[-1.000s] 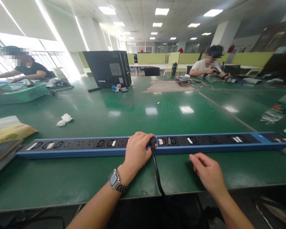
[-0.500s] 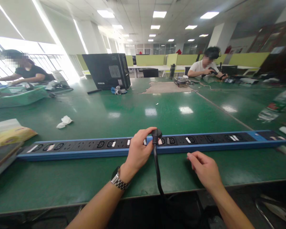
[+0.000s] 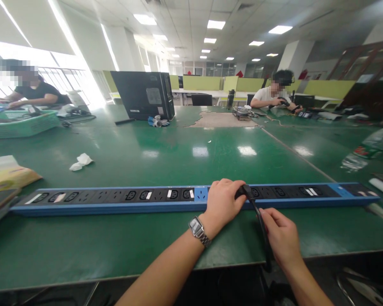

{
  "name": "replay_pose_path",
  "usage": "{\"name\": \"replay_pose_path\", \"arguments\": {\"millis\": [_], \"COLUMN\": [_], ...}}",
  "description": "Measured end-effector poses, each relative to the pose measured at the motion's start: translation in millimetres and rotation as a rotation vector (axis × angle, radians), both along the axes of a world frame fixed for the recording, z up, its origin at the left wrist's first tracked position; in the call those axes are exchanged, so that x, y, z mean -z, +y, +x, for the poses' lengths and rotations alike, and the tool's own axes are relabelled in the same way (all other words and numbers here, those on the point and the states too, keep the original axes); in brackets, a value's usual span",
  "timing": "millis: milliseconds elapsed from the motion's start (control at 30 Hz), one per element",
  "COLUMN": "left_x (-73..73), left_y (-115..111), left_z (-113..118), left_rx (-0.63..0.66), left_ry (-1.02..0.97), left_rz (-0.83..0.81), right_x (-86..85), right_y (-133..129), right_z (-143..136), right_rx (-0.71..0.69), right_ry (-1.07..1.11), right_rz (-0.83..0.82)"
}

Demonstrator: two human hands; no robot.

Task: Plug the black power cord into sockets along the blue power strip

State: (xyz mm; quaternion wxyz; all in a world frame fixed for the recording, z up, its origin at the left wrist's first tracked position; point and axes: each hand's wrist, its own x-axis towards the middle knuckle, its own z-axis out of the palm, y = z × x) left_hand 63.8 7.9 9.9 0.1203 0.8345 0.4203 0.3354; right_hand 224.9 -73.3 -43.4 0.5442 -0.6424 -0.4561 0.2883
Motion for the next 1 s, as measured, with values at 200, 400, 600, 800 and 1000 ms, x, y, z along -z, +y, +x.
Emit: {"name": "replay_pose_path", "arguments": {"millis": [200, 400, 600, 800, 1000], "left_x": [1.6, -2.3, 0.4, 0.5, -0.4], "left_y": [2, 2, 0, -1, 1], "left_z": [3, -4, -8, -4, -7], "left_rx": [-0.047, -0.043, 0.054, 0.051, 0.083], "left_ry": [0.031, 0.175, 0.192, 0.193, 0.261], "left_rz": [-0.038, 0.028, 0.101, 0.091, 0.108], "right_x": [-5.7, -3.9, -5.7, -8.0, -7.5], "right_y": [-4, -1, 2, 0, -1], "right_z": [-3, -3, -6, -8, -8], "right_rx": [-0.004, -0.019, -0.042, -0.033, -0.034], "right_ry": [-0.039, -0.039, -0.063, -0.063, -0.079], "right_rz": [-0.007, -0.016, -0.039, -0.024, -0.026]}}
